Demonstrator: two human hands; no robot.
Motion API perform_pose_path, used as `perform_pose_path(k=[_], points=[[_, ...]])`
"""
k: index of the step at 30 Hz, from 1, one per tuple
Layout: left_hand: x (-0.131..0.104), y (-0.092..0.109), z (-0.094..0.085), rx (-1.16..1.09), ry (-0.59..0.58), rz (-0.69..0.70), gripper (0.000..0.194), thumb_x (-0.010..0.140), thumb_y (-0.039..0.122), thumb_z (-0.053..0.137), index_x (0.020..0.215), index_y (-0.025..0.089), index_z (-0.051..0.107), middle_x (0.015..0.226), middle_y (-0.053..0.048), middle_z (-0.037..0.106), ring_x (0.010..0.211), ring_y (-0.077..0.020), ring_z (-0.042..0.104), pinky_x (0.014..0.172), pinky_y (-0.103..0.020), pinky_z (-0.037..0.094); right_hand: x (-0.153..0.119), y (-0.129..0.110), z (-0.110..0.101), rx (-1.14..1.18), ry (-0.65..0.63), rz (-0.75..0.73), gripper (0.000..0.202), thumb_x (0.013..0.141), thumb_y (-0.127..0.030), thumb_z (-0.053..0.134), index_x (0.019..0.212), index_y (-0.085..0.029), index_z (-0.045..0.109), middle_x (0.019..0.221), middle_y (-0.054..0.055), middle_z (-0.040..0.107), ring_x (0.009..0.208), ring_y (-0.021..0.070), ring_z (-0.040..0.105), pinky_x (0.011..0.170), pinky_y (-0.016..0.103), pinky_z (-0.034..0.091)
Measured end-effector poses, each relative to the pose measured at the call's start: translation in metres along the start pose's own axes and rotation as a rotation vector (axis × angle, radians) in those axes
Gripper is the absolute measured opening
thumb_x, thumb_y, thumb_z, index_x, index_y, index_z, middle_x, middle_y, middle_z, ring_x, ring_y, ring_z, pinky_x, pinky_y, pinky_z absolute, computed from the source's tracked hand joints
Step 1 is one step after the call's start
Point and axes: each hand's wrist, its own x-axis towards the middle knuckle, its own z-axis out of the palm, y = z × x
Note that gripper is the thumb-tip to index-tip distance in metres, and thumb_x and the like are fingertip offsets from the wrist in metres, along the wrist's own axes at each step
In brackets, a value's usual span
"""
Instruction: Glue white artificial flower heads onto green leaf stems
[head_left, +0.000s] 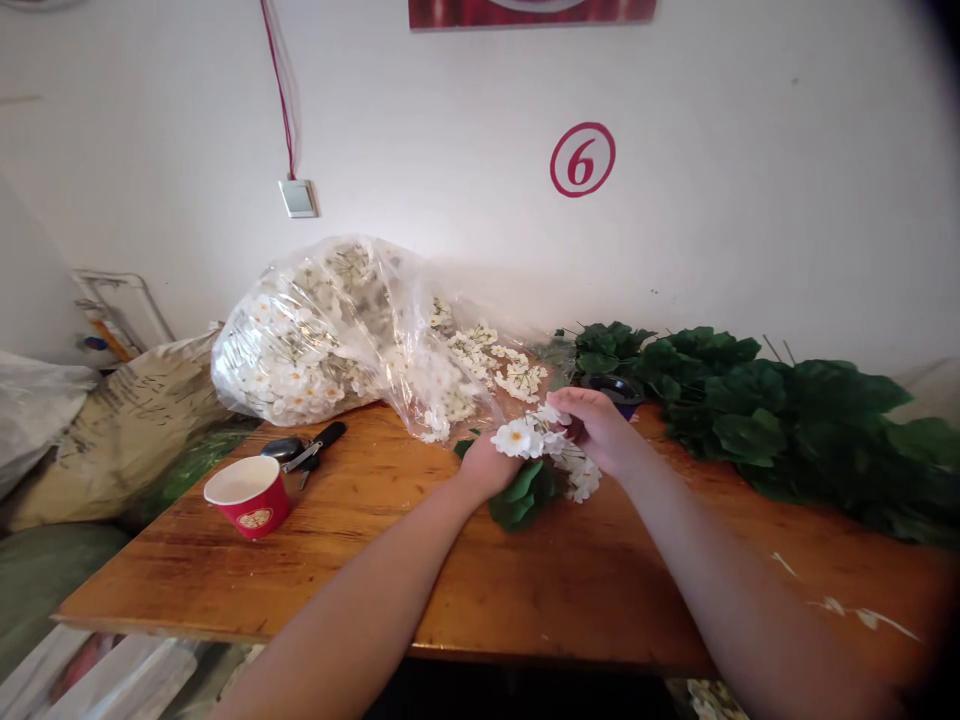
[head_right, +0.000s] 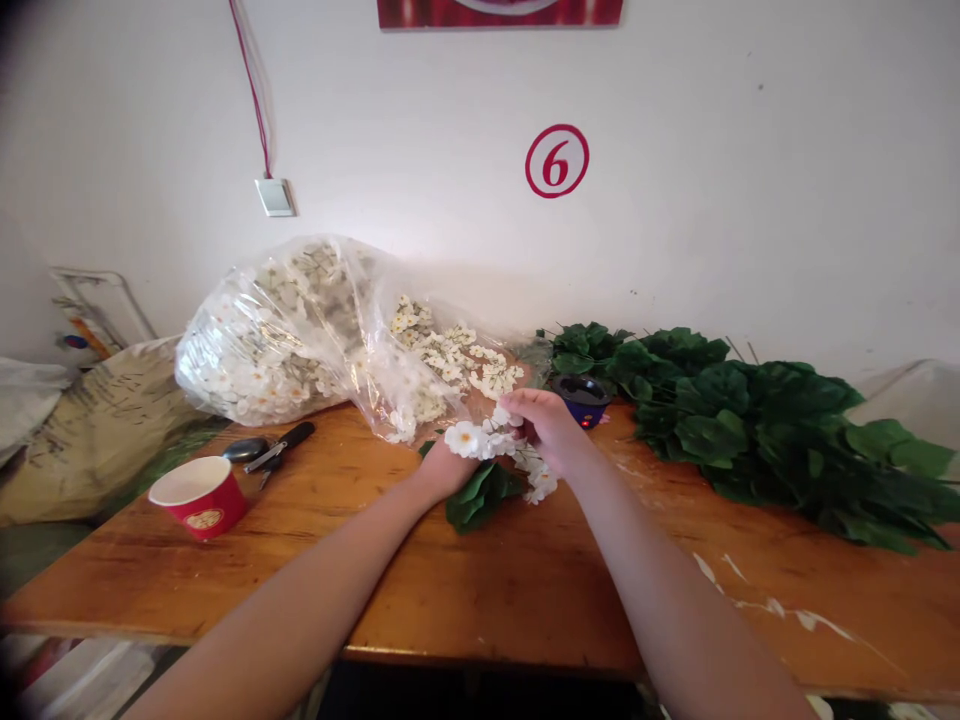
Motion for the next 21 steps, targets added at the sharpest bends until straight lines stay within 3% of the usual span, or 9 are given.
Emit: perform_pose_path(k=[4, 7, 11, 16, 21], points=[[0.002, -0.003, 0.001, 0.047, -0.066, 0.088, 0.039, 0.088, 0.028, 0.052, 0.126, 0.025, 0.06, 0.139, -0.006, 0.054, 0.129, -0.0214, 0.048, 0.113, -0.03, 0.03, 0.005, 0.017, 0.0, -0.011, 0.095, 0.074, 0.033, 0.06, -0.043, 0.08, 0.07, -0.017, 0.061, 0.061, -0.001, 0.059, 0.05, 0.0115, 0.052, 0.05, 0.025, 0.042], [0.001, -0.004, -0.002, 0.017, -0.01, 0.085, 0.04, 0.087, 0.032, 0.054, 0.126, 0.022, 0.059, 0.134, -0.009, 0.058, 0.127, -0.0253, 0.05, 0.109, -0.036, 0.035, 0.012, 0.03, -0.002, -0.068, 0.198, 0.094, 0.033, 0.057, -0.042, 0.079, 0.07, -0.017, 0.061, 0.06, 0.0, 0.061, 0.05, 0.0131, 0.054, 0.05, 0.026, 0.042], [0.001, -0.005, -0.003, 0.007, 0.004, 0.123, 0.031, 0.089, 0.022, 0.048, 0.116, 0.018, 0.064, 0.13, -0.011, 0.06, 0.123, -0.0249, 0.053, 0.107, -0.037, 0.038, 0.015, 0.039, -0.004, -0.193, 0.263, 0.094, 0.032, 0.061, -0.046, 0.074, 0.068, -0.018, 0.061, 0.061, 0.002, 0.063, 0.05, 0.0152, 0.055, 0.049, 0.026, 0.042], [0.001, -0.004, -0.001, 0.049, -0.031, 0.071, 0.026, 0.087, 0.018, 0.048, 0.107, 0.017, 0.065, 0.121, -0.012, 0.065, 0.122, -0.0246, 0.053, 0.108, -0.038, 0.037, 0.012, 0.036, -0.004, -0.556, 0.318, 0.006, 0.034, 0.071, -0.053, 0.065, 0.071, -0.019, 0.065, 0.065, 0.002, 0.066, 0.059, 0.0183, 0.058, 0.051, 0.026, 0.038], [0.0, -0.005, -0.001, 0.024, -0.012, 0.061, 0.03, 0.089, 0.02, 0.046, 0.113, 0.018, 0.062, 0.131, -0.012, 0.059, 0.127, -0.0234, 0.049, 0.111, -0.038, 0.034, -0.002, 0.016, 0.005, -0.863, 0.241, -0.152, 0.039, 0.086, -0.054, 0.048, 0.08, -0.02, 0.067, 0.075, 0.003, 0.069, 0.069, 0.0193, 0.061, 0.058, 0.027, 0.038]])
